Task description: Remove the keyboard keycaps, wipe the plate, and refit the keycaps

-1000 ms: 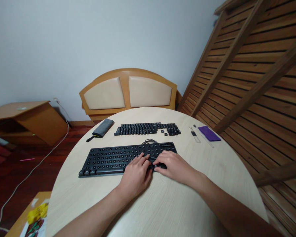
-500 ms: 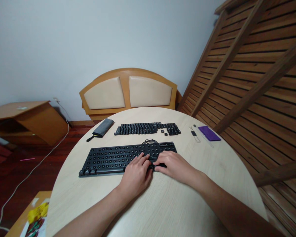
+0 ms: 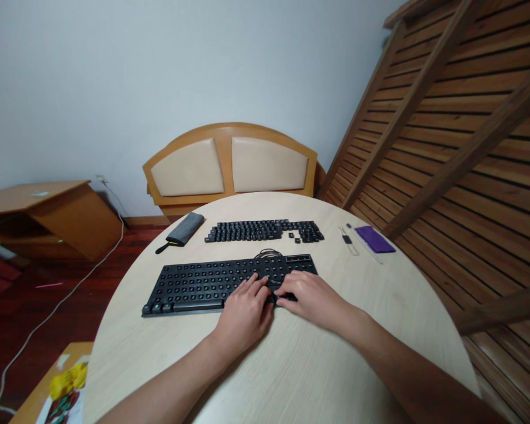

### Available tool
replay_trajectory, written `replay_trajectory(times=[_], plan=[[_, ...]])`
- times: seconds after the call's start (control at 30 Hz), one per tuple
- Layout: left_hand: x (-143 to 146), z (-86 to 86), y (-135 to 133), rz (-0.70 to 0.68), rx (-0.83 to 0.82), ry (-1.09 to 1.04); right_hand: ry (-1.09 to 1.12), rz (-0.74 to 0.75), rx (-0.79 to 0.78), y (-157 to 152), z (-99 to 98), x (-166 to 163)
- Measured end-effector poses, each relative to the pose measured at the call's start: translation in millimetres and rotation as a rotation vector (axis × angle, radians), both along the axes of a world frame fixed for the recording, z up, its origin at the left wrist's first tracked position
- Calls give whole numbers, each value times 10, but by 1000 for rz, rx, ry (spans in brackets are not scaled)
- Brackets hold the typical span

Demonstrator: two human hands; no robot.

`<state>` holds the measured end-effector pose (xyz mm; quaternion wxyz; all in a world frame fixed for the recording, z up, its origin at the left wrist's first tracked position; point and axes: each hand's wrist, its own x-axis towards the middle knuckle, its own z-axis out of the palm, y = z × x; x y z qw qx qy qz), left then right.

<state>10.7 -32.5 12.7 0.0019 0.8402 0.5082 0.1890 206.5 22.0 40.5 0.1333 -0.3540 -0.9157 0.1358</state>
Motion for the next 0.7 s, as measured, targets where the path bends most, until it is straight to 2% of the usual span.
replay_trajectory(times=[0.7], plan=[[-3,-8,-3,1,-7,-3,60,-14,-17,33,-85,17]])
